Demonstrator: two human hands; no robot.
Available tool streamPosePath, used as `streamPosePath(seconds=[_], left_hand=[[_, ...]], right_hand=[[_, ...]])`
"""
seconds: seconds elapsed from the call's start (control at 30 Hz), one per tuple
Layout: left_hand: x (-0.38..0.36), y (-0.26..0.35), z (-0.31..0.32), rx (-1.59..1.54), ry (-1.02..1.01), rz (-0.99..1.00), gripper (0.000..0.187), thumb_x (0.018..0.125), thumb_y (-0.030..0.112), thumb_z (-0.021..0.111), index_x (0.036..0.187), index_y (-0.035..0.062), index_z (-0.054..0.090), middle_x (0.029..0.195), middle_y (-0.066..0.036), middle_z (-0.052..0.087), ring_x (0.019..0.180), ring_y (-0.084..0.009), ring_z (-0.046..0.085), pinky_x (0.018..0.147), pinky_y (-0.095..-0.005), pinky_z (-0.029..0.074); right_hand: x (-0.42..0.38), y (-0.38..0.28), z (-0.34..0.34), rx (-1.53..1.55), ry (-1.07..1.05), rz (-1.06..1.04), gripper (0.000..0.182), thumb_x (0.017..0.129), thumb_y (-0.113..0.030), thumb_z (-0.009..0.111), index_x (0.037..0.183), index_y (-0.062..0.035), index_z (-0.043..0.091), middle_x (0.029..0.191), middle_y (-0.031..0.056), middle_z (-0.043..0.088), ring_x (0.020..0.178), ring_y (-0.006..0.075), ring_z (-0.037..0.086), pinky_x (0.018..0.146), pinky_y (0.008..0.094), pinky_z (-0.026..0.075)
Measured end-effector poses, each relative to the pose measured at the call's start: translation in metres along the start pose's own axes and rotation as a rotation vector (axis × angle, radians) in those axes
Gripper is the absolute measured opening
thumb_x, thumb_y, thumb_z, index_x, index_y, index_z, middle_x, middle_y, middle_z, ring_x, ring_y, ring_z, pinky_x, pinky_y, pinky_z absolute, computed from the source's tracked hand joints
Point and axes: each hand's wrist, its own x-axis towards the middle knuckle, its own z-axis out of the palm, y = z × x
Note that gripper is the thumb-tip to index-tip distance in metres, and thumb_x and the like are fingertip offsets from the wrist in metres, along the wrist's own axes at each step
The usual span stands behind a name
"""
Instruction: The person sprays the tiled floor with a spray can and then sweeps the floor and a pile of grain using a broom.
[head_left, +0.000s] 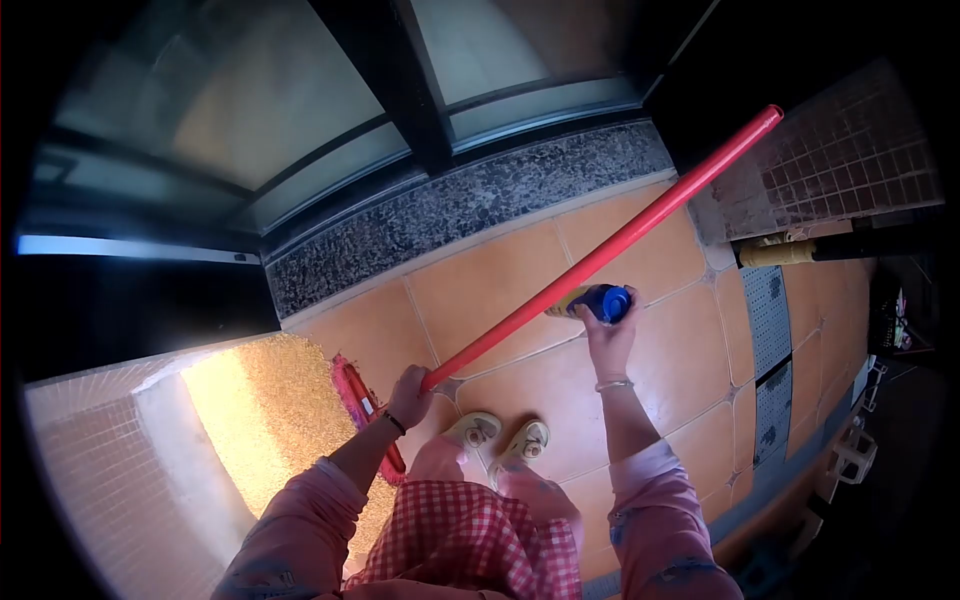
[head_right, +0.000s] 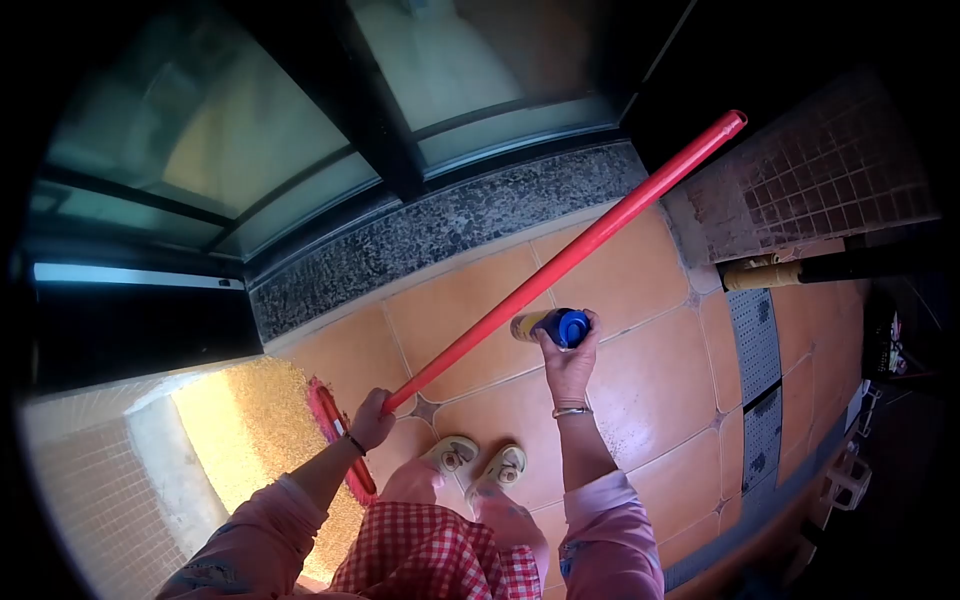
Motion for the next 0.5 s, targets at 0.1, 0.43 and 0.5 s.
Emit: streamPosePath(seconds=[0.1, 0.43, 0.5], left_hand=[[0.003, -0.004, -0.009, -0.052, 0.028, 0.092, 0.023, 0.061, -0.003, 0.05, 0.083, 0.003, 0.049, 0.078, -0.015, 0.046, 0.073, -0.0326, 0.049, 0.061, -0.0376, 0.041], [0.006, -0.008, -0.003, 0.027, 0.105, -0.065, 0.024, 0.057, -0.002, 0.053, 0.08, 0.0056, 0.052, 0.076, -0.01, 0.05, 0.073, -0.0304, 0.05, 0.064, -0.0388, 0.042], [0.003, -0.007, -0.003, -0.036, 0.109, -0.048, 0.023, 0.057, 0.0, 0.054, 0.078, 0.0069, 0.053, 0.077, -0.01, 0.051, 0.074, -0.0306, 0.05, 0.066, -0.0392, 0.042]], right_hand=[[0.073, -0.025, 0.043, -0.062, 0.002, -0.156, 0.066, 0.064, -0.005, 0.073, 0.117, -0.0034, 0.033, 0.106, 0.0104, 0.044, 0.098, 0.0191, 0.045, 0.088, 0.0285, 0.036], [0.227, 0.003, 0.186, -0.232, -0.161, -0.36, 0.066, 0.062, -0.012, 0.075, 0.117, -0.0056, 0.04, 0.11, 0.0168, 0.05, 0.099, 0.0285, 0.05, 0.087, 0.0346, 0.039], [0.24, 0.006, 0.201, -0.231, -0.135, -0.451, 0.068, 0.063, -0.015, 0.075, 0.12, -0.0062, 0.039, 0.111, 0.0172, 0.05, 0.1, 0.0291, 0.051, 0.088, 0.0345, 0.039]])
